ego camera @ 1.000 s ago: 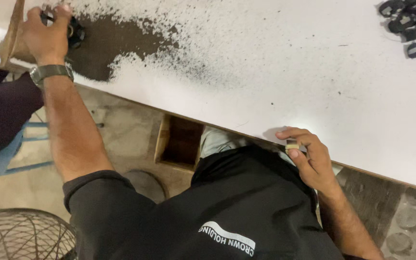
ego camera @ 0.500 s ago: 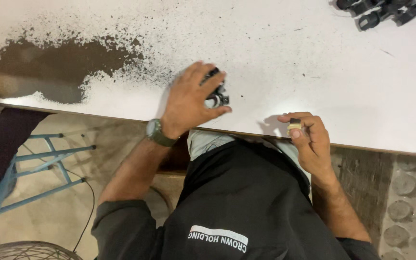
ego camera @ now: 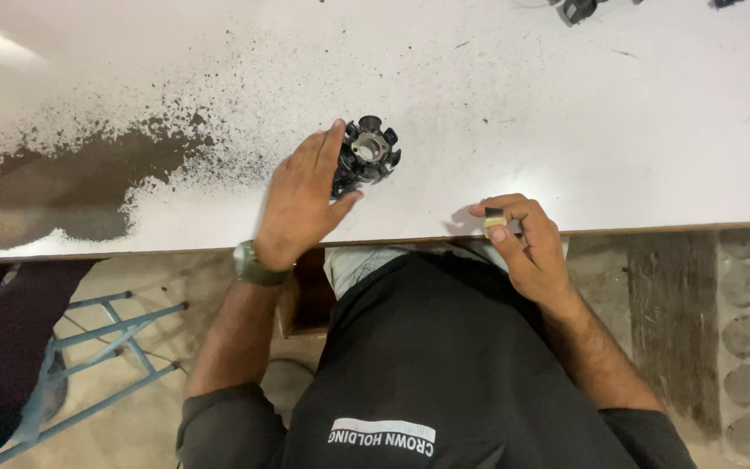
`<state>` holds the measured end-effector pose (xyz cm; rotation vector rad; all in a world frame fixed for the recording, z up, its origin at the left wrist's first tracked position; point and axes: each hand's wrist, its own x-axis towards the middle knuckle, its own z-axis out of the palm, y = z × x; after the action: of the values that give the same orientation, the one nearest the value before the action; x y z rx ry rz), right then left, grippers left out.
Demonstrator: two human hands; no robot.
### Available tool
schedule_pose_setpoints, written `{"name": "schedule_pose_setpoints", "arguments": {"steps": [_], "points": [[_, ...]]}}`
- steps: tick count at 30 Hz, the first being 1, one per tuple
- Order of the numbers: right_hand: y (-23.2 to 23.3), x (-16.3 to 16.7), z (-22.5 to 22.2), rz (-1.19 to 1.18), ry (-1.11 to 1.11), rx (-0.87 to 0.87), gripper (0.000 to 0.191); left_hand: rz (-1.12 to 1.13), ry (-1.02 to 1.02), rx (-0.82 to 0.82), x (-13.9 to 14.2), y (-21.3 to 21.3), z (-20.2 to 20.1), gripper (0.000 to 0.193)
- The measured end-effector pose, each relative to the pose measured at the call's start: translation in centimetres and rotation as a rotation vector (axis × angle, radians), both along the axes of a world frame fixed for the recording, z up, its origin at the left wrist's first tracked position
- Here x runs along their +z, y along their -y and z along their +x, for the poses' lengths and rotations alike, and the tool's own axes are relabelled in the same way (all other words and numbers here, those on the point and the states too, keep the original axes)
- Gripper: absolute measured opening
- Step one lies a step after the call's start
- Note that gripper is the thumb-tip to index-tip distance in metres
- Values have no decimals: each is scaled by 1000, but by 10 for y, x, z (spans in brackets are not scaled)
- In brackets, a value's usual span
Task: The person sits at a white workbench and assembles small black clutch-like components by hand, pressing small inserts into each housing. Finished assemblies are placed in a growing pile on the table, and the person picks up the next unassembled part one at a time.
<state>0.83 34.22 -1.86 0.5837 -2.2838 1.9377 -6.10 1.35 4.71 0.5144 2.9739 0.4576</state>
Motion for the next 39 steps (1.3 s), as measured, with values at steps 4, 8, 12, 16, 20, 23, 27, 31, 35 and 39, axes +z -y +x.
{"name": "schedule_pose_setpoints", "arguments": {"steps": [4,8,12,16,20,23,27,31,35,39], "points": [[-2,5,2,-7,-12,-50,9,47,-180,-20,28,8,-5,122],[7,3,4,17,-26,-158,9,-246,-35,120,33,-35,-4,128],[4,4,7,61,-99,-265,12,-191,-75,81,21,-59,-19,107],[-8,3,3,5,-21,-374,20,88,-175,-324,13,-53,-23,106],[-7,0,2,79,-11,-405,27,224,28,-629,0,-67,-8,110],[3,3,4,240,-95,-388,28,353,-6,-589,-5,-69,0,114],[16,11,1,352,-203,-364,26,487,-93,-354,-10,-71,13,70],[33,13,-7,439,-267,-334,25,474,-128,-190,-21,-83,23,27],[39,12,-13,512,-305,-343,25,472,-142,-205,-20,-75,21,14],[34,9,-18,539,-299,-323,25,303,-160,-192,3,-63,29,17]]}}
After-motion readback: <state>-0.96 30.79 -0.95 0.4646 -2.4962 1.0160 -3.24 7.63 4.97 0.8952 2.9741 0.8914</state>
